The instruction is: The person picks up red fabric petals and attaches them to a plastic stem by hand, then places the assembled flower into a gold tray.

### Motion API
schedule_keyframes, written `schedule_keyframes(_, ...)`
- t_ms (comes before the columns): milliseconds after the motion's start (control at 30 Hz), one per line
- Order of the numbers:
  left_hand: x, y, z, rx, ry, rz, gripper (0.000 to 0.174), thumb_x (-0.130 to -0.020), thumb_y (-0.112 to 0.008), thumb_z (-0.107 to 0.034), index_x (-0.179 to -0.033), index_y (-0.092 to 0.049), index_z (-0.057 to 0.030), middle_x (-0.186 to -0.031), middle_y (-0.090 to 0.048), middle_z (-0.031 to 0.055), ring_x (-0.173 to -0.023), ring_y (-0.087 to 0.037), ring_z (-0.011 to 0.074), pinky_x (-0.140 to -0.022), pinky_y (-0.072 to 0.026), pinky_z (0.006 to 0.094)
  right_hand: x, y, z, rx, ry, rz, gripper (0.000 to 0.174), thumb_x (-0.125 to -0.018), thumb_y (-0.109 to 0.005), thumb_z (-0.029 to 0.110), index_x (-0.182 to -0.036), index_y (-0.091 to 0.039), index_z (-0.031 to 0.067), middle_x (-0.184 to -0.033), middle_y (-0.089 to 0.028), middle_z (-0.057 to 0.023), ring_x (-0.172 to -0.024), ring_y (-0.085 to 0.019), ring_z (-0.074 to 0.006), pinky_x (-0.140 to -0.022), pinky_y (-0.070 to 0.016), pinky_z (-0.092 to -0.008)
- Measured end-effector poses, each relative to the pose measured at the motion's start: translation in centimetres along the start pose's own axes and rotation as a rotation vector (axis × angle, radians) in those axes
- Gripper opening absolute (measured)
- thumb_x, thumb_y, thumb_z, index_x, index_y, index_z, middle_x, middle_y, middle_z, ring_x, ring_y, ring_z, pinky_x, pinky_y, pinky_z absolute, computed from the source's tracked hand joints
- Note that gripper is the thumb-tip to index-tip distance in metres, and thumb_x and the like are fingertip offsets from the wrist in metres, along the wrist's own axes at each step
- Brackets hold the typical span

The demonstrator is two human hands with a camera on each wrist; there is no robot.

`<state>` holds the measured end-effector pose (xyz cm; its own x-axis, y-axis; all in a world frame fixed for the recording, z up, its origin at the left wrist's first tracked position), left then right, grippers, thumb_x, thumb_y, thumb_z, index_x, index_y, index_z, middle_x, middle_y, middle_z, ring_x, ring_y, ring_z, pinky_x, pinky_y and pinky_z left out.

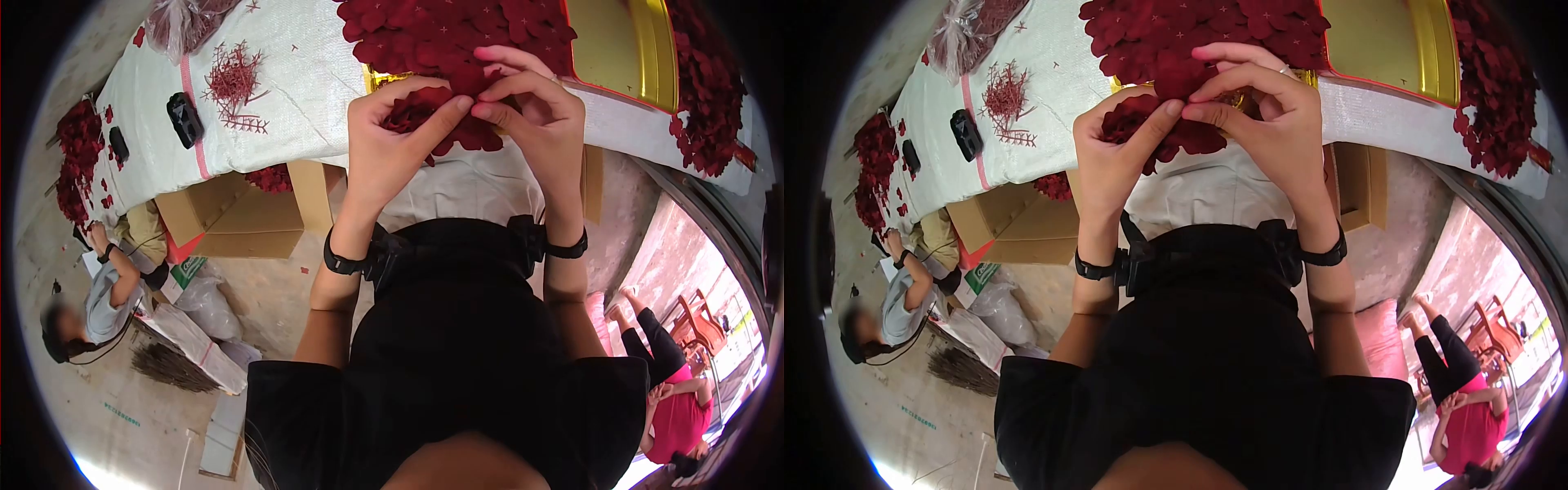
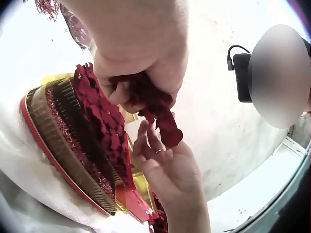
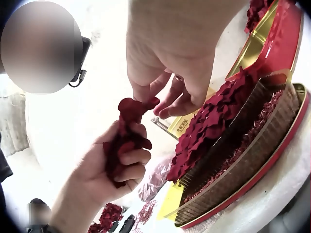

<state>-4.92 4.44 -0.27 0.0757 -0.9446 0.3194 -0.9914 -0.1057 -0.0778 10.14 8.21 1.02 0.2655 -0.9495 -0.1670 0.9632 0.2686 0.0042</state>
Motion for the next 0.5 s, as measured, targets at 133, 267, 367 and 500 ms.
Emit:
schedule_keyframes(133,0.0,0.1,0.3,-0.014,-0.072,-0.003,0.015,-0.077,-0.072,-0.005,-0.088,-0.065,0.0022,-0.07,-0.063,0.0014,-0.055,-0.054,0.0035,-0.047,-0.0395,0.0163,0.6,-0.4,-0.9,-0.248,-0.197,-0.02,0.02,-0.068,-0.072,-0.01,-0.085,-0.063,-0.0028,-0.097,-0.059,-0.0109,-0.089,-0.059,-0.0121,-0.076,-0.0508,-0.0234)
schedule_keyframes(267,0.2,-0.1,-0.8,-0.07,-0.128,0.004,0.013,-0.077,-0.07,-0.002,-0.088,-0.065,0.0022,-0.074,-0.063,0.0025,-0.062,-0.056,0.0045,-0.052,-0.0418,0.0172,0.9,-0.4,-1.2,-0.3,-0.217,-0.055,0.024,-0.069,-0.07,-0.013,-0.086,-0.058,-0.0023,-0.092,-0.057,-0.0073,-0.087,-0.057,-0.0097,-0.076,-0.051,-0.0233)
schedule_keyframes(367,0.2,-0.1,-1.3,-0.128,-0.183,0.002,0.013,-0.075,-0.07,0.0,-0.087,-0.067,0.0014,-0.076,-0.063,0.004,-0.066,-0.058,0.0063,-0.055,-0.0436,0.0185,1.1,-0.1,-1.6,-0.282,-0.217,-0.092,0.029,-0.067,-0.07,-0.015,-0.084,-0.052,0.0003,-0.085,-0.053,-0.0035,-0.082,-0.055,-0.0071,-0.076,-0.0507,-0.0222)
schedule_keyframes(500,0.5,-0.1,-2.1,-0.222,-0.363,-0.039,0.015,-0.07,-0.071,0.003,-0.085,-0.068,-0.0004,-0.076,-0.064,0.0062,-0.067,-0.061,0.0106,-0.059,-0.0463,0.0209,1.4,-0.1,-1.8,-0.314,-0.206,-0.152,0.035,-0.066,-0.069,-0.018,-0.079,-0.044,0.0038,-0.078,-0.046,-0.0003,-0.076,-0.05,-0.0052,-0.074,-0.0487,-0.0202)
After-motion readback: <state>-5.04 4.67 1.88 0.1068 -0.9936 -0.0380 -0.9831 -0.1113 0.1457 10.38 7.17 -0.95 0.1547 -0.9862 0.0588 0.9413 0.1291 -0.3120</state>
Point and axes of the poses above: each hand's wrist, its own x-axis away from the middle knuckle, its own y-axis out of the back of the hand, z = x × y, the point moved 8 cm from there along -x, towards the middle knuckle
